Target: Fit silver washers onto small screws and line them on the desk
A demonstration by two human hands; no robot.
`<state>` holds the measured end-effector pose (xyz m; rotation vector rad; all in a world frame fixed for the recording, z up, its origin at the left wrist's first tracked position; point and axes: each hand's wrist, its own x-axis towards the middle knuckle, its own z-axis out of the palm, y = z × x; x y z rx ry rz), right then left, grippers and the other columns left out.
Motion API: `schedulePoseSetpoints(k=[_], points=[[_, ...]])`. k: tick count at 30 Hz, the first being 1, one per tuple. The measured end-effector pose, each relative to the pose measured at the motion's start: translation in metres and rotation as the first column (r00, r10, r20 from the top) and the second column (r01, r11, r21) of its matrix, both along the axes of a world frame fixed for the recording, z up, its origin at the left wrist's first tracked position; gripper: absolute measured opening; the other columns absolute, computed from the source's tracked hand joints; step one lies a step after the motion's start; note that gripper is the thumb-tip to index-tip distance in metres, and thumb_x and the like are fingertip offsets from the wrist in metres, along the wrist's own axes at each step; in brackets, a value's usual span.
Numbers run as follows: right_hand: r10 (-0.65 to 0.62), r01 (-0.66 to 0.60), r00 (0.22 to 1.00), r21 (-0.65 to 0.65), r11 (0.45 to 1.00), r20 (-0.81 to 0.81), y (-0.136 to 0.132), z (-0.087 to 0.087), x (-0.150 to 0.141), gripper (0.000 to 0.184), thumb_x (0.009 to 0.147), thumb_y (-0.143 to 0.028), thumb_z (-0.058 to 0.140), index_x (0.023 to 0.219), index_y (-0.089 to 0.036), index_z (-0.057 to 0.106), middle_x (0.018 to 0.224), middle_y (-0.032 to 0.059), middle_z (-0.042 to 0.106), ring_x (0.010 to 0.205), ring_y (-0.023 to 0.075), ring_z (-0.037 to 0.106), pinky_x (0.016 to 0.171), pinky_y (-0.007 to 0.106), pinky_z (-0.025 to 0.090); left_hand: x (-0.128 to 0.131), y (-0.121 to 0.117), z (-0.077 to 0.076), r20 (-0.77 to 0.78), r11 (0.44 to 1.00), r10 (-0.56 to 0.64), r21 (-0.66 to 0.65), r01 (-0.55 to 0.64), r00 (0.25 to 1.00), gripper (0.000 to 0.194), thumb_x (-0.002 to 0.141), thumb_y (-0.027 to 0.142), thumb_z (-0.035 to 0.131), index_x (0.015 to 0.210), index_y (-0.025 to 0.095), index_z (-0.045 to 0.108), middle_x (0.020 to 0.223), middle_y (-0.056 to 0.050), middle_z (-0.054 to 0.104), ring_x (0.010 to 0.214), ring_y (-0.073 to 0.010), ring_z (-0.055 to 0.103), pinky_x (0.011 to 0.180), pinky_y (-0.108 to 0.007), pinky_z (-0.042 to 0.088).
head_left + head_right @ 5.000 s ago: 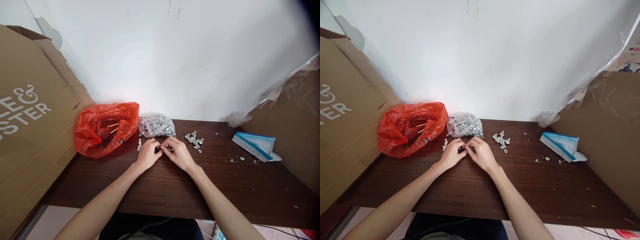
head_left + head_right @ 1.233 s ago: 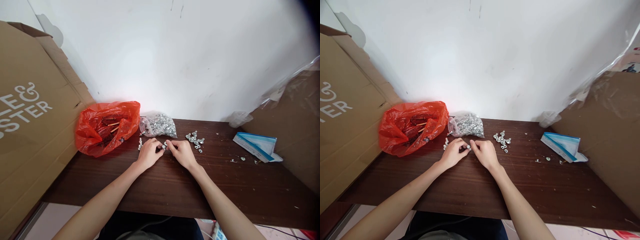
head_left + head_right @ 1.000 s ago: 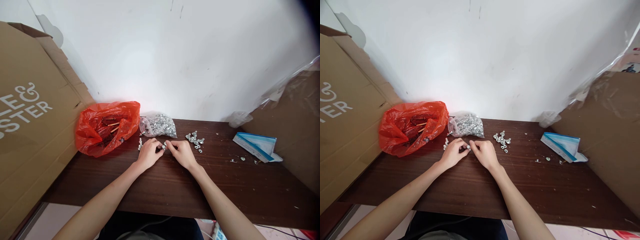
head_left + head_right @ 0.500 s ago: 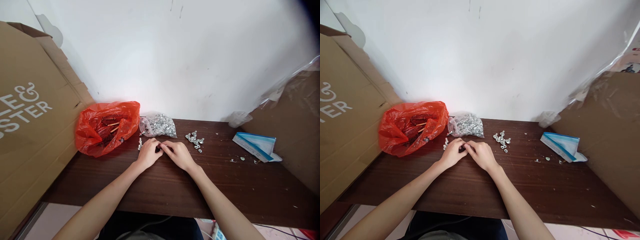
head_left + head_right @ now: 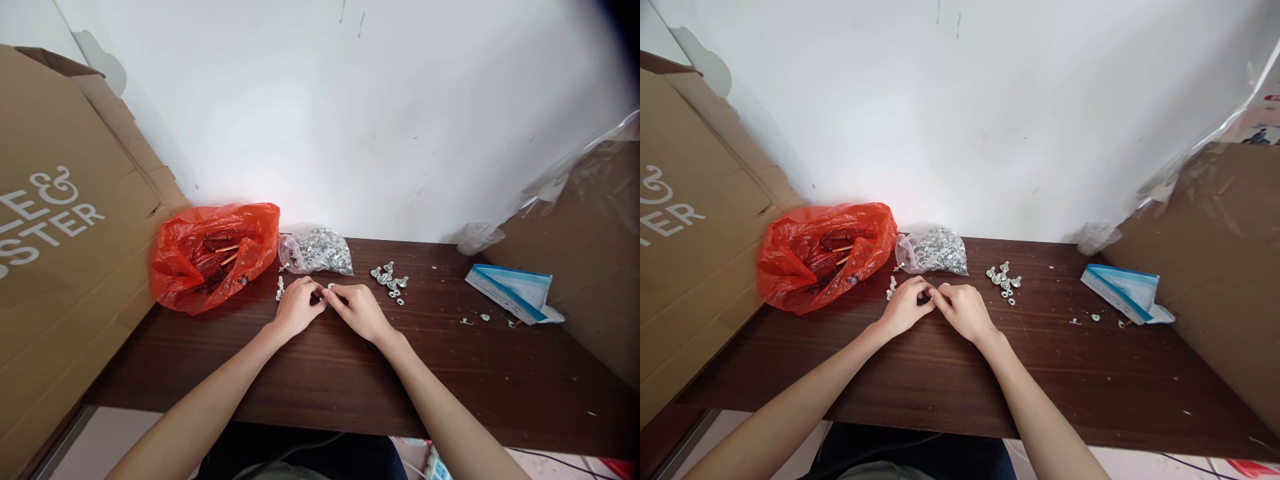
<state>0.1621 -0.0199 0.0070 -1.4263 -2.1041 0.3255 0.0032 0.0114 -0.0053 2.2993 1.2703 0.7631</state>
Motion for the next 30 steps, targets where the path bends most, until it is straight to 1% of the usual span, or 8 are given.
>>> schedulePoseSetpoints(k=[6,10,12,17,21,24,27,30], points=[[0.024,-0.024,1.000,-0.008,1.000,-0.002,-0.0019,0.0035,-0.0022,0.042,0.095,-0.040,0.034,0.069,-0.019,0.060,0.062,0.0016,0.060,0.055,0.0125,0.049,0.057,0.022,0.034,0.0004,-0.0006,0.0030,-0.021,1.000,0.005,-0.016,-0.006,1.000,0.009,0.078,0.023,0.058,0.078,0.017,0.064,0.080,-0.003,0.058,0.074,-0.0161,0.055,0.070,-0.028,0.043],[0.013,-0.013,1.000,-0.029,0.999,0.006,-0.0019,0.0030,-0.0024,0.034,0.095,-0.037,0.036,0.088,-0.022,0.065,0.076,0.0026,0.068,0.064,0.0146,0.058,0.061,0.022,0.037,0.0005,-0.0009,0.0037,-0.026,1.000,0.004,-0.011,-0.004,1.000,0.008,0.078,0.022,0.058,0.079,0.017,0.065,0.079,-0.003,0.058,0.074,-0.0158,0.055,0.069,-0.027,0.043],[-0.001,0.002,1.000,-0.033,0.999,0.022,-0.0017,0.0026,-0.0028,0.031,0.095,-0.037,0.037,0.093,-0.023,0.065,0.079,0.0026,0.069,0.068,0.0155,0.061,0.063,0.022,0.037,0.0006,-0.0011,0.0038,-0.029,1.000,0.004,-0.005,-0.004,1.000,0.008,0.078,0.022,0.058,0.078,0.017,0.064,0.078,-0.003,0.057,0.073,-0.0157,0.054,0.068,-0.027,0.043],[-0.093,0.095,0.994,-0.019,0.995,0.058,-0.0004,0.0029,-0.0032,0.032,0.094,-0.038,0.038,0.088,-0.023,0.066,0.075,0.0029,0.069,0.066,0.0161,0.061,0.059,0.022,0.034,0.0010,-0.0007,0.0021,-0.013,1.000,0.013,-0.001,-0.013,1.000,0.008,0.077,0.023,0.059,0.073,0.016,0.062,0.076,-0.002,0.057,0.073,-0.0155,0.054,0.069,-0.028,0.043],[-0.183,0.184,0.979,0.003,0.983,0.090,0.0008,0.0020,-0.0010,0.039,0.093,-0.037,0.039,0.068,-0.019,0.063,0.059,0.0034,0.063,0.052,0.0144,0.054,0.053,0.023,0.030,0.0007,0.0000,0.0005,0.013,1.000,0.001,-0.014,-0.001,1.000,0.005,0.075,0.021,0.062,0.076,0.017,0.064,0.077,-0.001,0.058,0.073,-0.0153,0.054,0.071,-0.028,0.043],[-0.125,0.124,0.990,0.012,0.992,0.066,0.0000,0.0009,-0.0002,0.042,0.093,-0.037,0.038,0.062,-0.018,0.059,0.055,0.0026,0.059,0.048,0.0125,0.048,0.052,0.024,0.029,0.0006,-0.0001,0.0012,0.022,1.000,0.000,-0.020,0.001,1.000,0.006,0.076,0.021,0.061,0.076,0.017,0.065,0.077,-0.002,0.059,0.073,-0.0152,0.054,0.070,-0.028,0.043],[-0.035,0.035,0.999,0.009,0.999,0.031,-0.0017,0.0008,-0.0014,0.041,0.094,-0.037,0.036,0.065,-0.018,0.060,0.057,0.0018,0.059,0.050,0.0117,0.047,0.053,0.023,0.030,0.0007,-0.0006,0.0026,0.017,1.000,0.002,-0.027,-0.002,1.000,0.006,0.076,0.020,0.060,0.076,0.016,0.065,0.077,-0.002,0.058,0.072,-0.0152,0.054,0.069,-0.028,0.043],[-0.002,0.002,1.000,0.013,1.000,0.013,-0.0026,0.0014,-0.0029,0.042,0.095,-0.037,0.035,0.067,-0.018,0.060,0.060,0.0018,0.060,0.053,0.0119,0.049,0.054,0.022,0.031,0.0009,-0.0007,0.0033,0.013,1.000,0.005,-0.023,-0.005,1.000,0.007,0.076,0.021,0.060,0.076,0.016,0.065,0.077,-0.003,0.058,0.072,-0.0157,0.054,0.068,-0.028,0.043]])
